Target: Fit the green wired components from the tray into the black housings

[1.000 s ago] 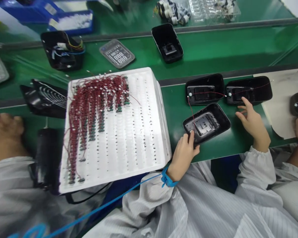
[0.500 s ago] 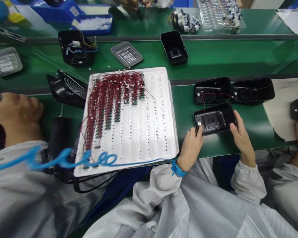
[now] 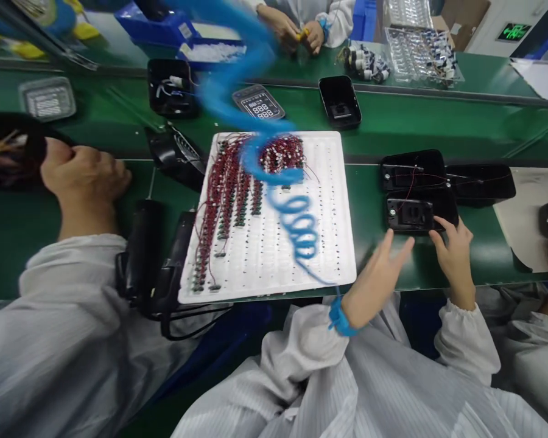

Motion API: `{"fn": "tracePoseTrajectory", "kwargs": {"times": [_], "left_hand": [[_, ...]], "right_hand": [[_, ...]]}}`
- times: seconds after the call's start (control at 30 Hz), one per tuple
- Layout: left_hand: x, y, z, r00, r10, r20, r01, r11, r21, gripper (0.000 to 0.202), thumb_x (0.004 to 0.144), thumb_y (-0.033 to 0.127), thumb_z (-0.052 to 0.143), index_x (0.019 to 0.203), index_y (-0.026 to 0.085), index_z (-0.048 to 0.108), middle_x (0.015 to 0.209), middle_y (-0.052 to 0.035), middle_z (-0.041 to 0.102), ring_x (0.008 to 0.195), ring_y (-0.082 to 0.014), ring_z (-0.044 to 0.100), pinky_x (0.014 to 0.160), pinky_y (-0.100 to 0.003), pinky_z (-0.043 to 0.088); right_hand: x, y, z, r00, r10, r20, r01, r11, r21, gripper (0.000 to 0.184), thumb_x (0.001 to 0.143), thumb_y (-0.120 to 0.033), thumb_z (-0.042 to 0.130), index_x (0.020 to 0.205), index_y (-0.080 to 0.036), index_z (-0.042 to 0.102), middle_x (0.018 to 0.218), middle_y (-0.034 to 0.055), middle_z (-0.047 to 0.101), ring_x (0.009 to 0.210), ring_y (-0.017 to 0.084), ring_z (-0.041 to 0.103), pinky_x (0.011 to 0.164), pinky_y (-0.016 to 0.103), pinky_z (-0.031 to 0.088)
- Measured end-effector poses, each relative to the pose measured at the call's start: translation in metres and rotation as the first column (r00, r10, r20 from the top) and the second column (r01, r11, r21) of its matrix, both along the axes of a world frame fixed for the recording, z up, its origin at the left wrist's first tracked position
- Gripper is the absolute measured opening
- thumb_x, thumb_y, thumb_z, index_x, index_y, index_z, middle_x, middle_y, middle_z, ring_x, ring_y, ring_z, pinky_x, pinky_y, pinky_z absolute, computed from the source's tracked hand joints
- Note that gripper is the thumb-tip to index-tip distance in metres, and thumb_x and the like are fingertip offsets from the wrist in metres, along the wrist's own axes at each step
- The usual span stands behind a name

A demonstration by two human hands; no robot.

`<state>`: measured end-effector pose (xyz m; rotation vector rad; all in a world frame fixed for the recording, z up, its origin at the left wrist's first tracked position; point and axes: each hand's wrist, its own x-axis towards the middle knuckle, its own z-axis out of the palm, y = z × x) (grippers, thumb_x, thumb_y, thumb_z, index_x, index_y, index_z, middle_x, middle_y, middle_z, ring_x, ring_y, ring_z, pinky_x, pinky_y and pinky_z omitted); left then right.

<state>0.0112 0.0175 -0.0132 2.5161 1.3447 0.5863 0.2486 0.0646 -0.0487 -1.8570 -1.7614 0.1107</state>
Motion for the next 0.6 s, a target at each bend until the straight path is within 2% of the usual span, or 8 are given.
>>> {"fn": "tracePoseTrajectory", "kwargs": {"times": [0.07,0.1,0.17,0.23,0.33,0.4,0.47,0.6], "left_hand": [[-0.035,-0.021,0.024,0.987,-0.084,0.136,0.079,0.996,0.042,0.057,0.101,0.007,0.038,0.157,0.014,0.033,0.158,-0.0186,0.046,0.152,-0.0214,0.041,0.119,-0.031,0.049],[-0.057,-0.028,0.035,0.973,-0.071,0.218,0.056,0.996,0.076,0.053,0.101,0.008,0.039,0.153,0.015,0.039,0.151,-0.0149,0.055,0.146,-0.0168,0.049,0.115,-0.025,0.051],[-0.106,-0.032,0.052,0.946,0.122,0.302,-0.171,0.976,0.139,0.048,0.1,0.006,0.044,0.145,0.019,0.05,0.142,-0.0104,0.062,0.131,-0.012,0.061,0.107,-0.019,0.053],[-0.156,-0.021,0.056,0.906,0.336,0.257,-0.4,0.879,0.261,0.041,0.1,0.011,0.051,0.14,0.02,0.056,0.134,-0.0103,0.066,0.125,-0.0171,0.064,0.111,-0.029,0.053],[-0.214,0.011,0.041,0.855,0.51,0.09,-0.513,0.809,0.288,0.037,0.103,0.027,0.049,0.134,0.011,0.061,0.133,-0.0201,0.064,0.124,-0.0306,0.062,0.108,-0.045,0.052],[-0.232,0.03,0.027,0.8,0.599,-0.045,-0.57,0.78,0.257,0.042,0.103,0.034,0.046,0.131,0.007,0.062,0.131,-0.0242,0.062,0.121,-0.0371,0.06,0.1,-0.052,0.052],[-0.235,0.039,0.018,0.753,0.637,-0.163,-0.596,0.766,0.241,0.041,0.103,0.033,0.042,0.13,0.007,0.062,0.129,-0.024,0.061,0.115,-0.0376,0.059,0.092,-0.05,0.053],[-0.228,0.033,0.016,0.746,0.627,-0.223,-0.575,0.776,0.259,0.034,0.103,0.025,0.041,0.125,0.009,0.062,0.122,-0.0198,0.062,0.108,-0.0308,0.06,0.087,-0.043,0.054]], "right_hand": [[0.0,-0.005,0.005,0.994,-0.031,0.101,0.022,0.996,0.086,0.056,0.1,-0.064,0.041,0.126,-0.023,0.068,0.158,0.017,0.043,0.138,0.037,0.043,0.114,0.061,0.035],[0.001,-0.005,0.009,0.989,-0.052,0.137,0.035,0.991,0.128,0.055,0.1,-0.064,0.042,0.124,-0.023,0.07,0.159,0.017,0.041,0.137,0.038,0.043,0.114,0.061,0.035],[0.003,-0.002,0.022,0.98,-0.068,0.186,0.029,0.978,0.207,0.052,0.099,-0.063,0.045,0.119,-0.023,0.072,0.159,0.0167,0.043,0.133,0.037,0.046,0.112,0.061,0.036],[0.001,0.011,0.042,0.971,-0.042,0.234,-0.022,0.964,0.263,0.049,0.098,-0.062,0.047,0.115,-0.023,0.074,0.157,0.0158,0.046,0.132,0.037,0.047,0.111,0.06,0.038],[-0.015,0.041,0.079,0.944,0.039,0.327,-0.132,0.954,0.268,0.048,0.099,-0.059,0.046,0.111,-0.023,0.074,0.155,0.0152,0.047,0.134,0.038,0.045,0.113,0.061,0.036],[-0.035,0.069,0.105,0.915,0.128,0.383,-0.216,0.957,0.195,0.045,0.1,-0.056,0.045,0.113,-0.024,0.074,0.158,0.0143,0.045,0.137,0.039,0.043,0.116,0.063,0.032],[-0.059,0.106,0.125,0.88,0.243,0.408,-0.3,0.951,0.079,0.041,0.101,-0.052,0.047,0.116,-0.025,0.074,0.161,0.0124,0.041,0.141,0.041,0.039,0.117,0.065,0.03],[-0.11,0.215,0.136,0.785,0.447,0.429,-0.424,0.892,-0.155,0.041,0.1,-0.045,0.052,0.124,-0.017,0.07,0.157,0.0193,0.044,0.147,0.045,0.031,0.115,0.073,0.027]]}}
